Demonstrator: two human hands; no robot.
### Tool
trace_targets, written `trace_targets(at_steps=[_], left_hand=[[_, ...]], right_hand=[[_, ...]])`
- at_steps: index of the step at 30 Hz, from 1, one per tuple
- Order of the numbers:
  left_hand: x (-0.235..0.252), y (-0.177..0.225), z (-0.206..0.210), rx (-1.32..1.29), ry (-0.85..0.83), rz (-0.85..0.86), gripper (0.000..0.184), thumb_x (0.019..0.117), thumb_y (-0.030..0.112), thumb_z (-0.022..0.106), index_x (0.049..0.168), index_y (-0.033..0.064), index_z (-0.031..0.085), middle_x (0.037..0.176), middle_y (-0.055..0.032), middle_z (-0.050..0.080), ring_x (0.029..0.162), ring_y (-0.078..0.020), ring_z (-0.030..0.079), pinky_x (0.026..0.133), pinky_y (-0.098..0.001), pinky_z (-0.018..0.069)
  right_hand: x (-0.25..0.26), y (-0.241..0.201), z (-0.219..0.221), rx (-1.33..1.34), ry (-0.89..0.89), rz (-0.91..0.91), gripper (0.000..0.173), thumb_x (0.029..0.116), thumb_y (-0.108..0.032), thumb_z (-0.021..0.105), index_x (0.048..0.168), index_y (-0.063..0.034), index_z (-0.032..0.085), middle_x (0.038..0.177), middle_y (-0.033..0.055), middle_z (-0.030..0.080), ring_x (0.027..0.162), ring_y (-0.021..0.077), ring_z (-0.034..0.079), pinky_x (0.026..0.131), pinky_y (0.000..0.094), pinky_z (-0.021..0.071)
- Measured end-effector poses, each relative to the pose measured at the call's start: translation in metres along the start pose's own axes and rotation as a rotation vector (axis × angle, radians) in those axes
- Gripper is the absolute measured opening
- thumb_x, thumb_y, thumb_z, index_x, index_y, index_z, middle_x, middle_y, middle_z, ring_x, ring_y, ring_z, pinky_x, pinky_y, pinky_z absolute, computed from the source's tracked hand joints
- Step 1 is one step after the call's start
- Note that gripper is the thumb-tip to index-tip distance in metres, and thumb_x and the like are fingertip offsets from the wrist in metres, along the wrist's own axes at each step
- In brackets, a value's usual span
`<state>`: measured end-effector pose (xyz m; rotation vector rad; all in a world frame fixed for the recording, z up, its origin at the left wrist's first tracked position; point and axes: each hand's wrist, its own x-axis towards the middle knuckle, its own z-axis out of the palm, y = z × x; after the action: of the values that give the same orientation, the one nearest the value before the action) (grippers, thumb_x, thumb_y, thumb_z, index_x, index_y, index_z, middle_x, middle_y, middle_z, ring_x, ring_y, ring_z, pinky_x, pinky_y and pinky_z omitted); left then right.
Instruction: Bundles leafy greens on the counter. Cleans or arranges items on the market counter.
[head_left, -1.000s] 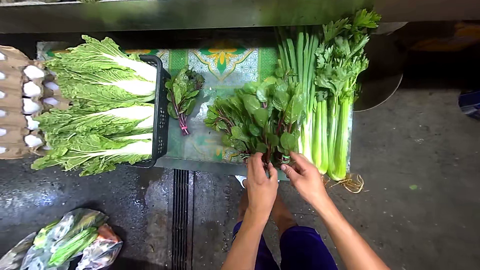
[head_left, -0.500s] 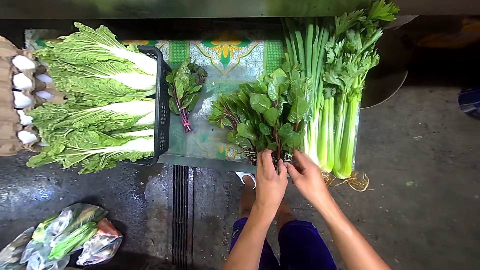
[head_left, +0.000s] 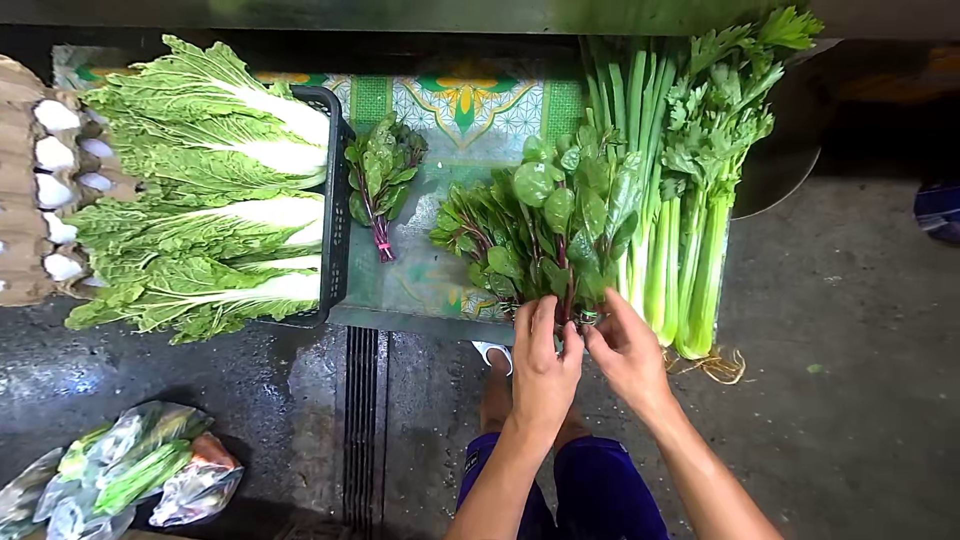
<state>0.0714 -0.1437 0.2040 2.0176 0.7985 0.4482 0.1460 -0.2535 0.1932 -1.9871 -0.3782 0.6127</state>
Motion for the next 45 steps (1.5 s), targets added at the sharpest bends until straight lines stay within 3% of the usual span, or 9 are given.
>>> trace_targets(at_steps=[13, 19, 24, 27, 31, 36, 40, 42, 45], left_hand=[[0.004, -0.019, 0.003, -0.033, -0.101, -0.051, 0.036, 0.0898, 0.006, 0.07, 0.123, -0.0068, 0.064, 0.118, -0.0214, 0.063, 0.081, -0.0125, 0.067, 0.067, -0.0229, 0.0592], [0.01, -0.012, -0.01, -0.158, -0.164, -0.167, 0.036, 0.0923, 0.007, 0.069, 0.126, -0.0063, 0.062, 0.121, -0.0199, 0.061, 0.083, -0.0112, 0.067, 0.067, -0.0217, 0.0591], [0.015, 0.0, -0.024, -0.304, -0.252, -0.239, 0.035, 0.1025, 0.014, 0.058, 0.13, -0.0063, 0.06, 0.123, -0.0174, 0.061, 0.087, -0.0108, 0.065, 0.072, -0.023, 0.0577], [0.021, 0.002, -0.036, -0.339, -0.317, -0.227, 0.034, 0.1041, 0.013, 0.054, 0.132, -0.0063, 0.061, 0.127, -0.0189, 0.063, 0.095, -0.0133, 0.067, 0.081, -0.0264, 0.0591], [0.05, -0.024, -0.072, -0.089, -0.05, -0.36, 0.028, 0.1005, 0.012, 0.058, 0.123, -0.0023, 0.066, 0.118, -0.0163, 0.067, 0.097, -0.0191, 0.069, 0.082, -0.0352, 0.0596], [0.119, -0.125, -0.121, 0.395, 0.161, -0.411, 0.046, 0.1058, 0.025, 0.051, 0.141, -0.0057, 0.051, 0.145, -0.0286, 0.05, 0.132, -0.0417, 0.051, 0.107, -0.0561, 0.0457], [0.171, -0.151, -0.137, 0.414, 0.027, -0.591, 0.044, 0.1037, 0.029, 0.057, 0.13, -0.0063, 0.06, 0.122, -0.0301, 0.062, 0.115, -0.0443, 0.061, 0.1, -0.062, 0.0472], [0.182, -0.158, -0.144, 0.171, 0.015, -0.652, 0.031, 0.1005, 0.023, 0.063, 0.118, -0.0026, 0.065, 0.1, -0.0185, 0.068, 0.088, -0.0278, 0.066, 0.08, -0.0474, 0.054], [0.173, -0.145, -0.152, -0.547, 0.009, -0.734, 0.016, 0.1022, 0.015, 0.059, 0.115, 0.0055, 0.059, 0.097, -0.0068, 0.069, 0.072, -0.0111, 0.063, 0.061, -0.026, 0.0517]], right_hand=[[0.006, 0.01, -0.012, 0.014, -0.08, 0.158, 0.061, 0.0963, -0.017, 0.059, 0.152, 0.0016, 0.042, 0.122, 0.0119, 0.064, 0.079, 0.0105, 0.065, 0.067, 0.026, 0.0577], [-0.006, -0.006, -0.021, -0.088, 0.063, -0.101, 0.027, 0.0975, -0.013, 0.056, 0.115, -0.001, 0.073, 0.092, 0.0048, 0.064, 0.072, 0.0025, 0.059, 0.062, 0.0162, 0.0522], [-0.003, -0.025, 0.002, -0.272, -0.191, 0.019, 0.044, 0.1004, -0.04, 0.059, 0.128, -0.0075, 0.07, 0.079, -0.0012, 0.068, 0.065, 0.0072, 0.06, 0.062, 0.029, 0.0546], [0.004, -0.025, 0.009, -0.286, -0.166, 0.049, 0.039, 0.0993, -0.041, 0.059, 0.115, -0.0086, 0.074, 0.078, -0.0002, 0.07, 0.065, 0.0067, 0.062, 0.062, 0.0291, 0.0554], [0.007, -0.022, 0.008, -0.281, -0.19, 0.073, 0.043, 0.0987, -0.049, 0.059, 0.112, -0.0108, 0.074, 0.067, -0.0057, 0.061, 0.055, 0.0026, 0.052, 0.052, 0.024, 0.0465], [0.007, -0.018, 0.004, -0.273, -0.209, 0.053, 0.047, 0.099, -0.054, 0.057, 0.109, -0.011, 0.073, 0.065, -0.0078, 0.057, 0.053, 0.0, 0.049, 0.049, 0.0208, 0.0424], [0.006, -0.017, 0.003, -0.198, -0.216, 0.077, 0.043, 0.0987, -0.051, 0.059, 0.11, -0.0112, 0.073, 0.066, -0.0095, 0.058, 0.054, -0.0027, 0.05, 0.048, 0.0164, 0.0424], [0.007, -0.016, 0.003, -0.177, -0.222, 0.085, 0.041, 0.0987, -0.049, 0.06, 0.108, -0.0113, 0.073, 0.065, -0.01, 0.058, 0.053, -0.0029, 0.05, 0.047, 0.016, 0.0416], [0.008, -0.014, 0.003, -0.16, -0.226, 0.084, 0.04, 0.098, -0.049, 0.061, 0.108, -0.0117, 0.073, 0.065, -0.0102, 0.058, 0.053, -0.003, 0.05, 0.047, 0.016, 0.0417]])
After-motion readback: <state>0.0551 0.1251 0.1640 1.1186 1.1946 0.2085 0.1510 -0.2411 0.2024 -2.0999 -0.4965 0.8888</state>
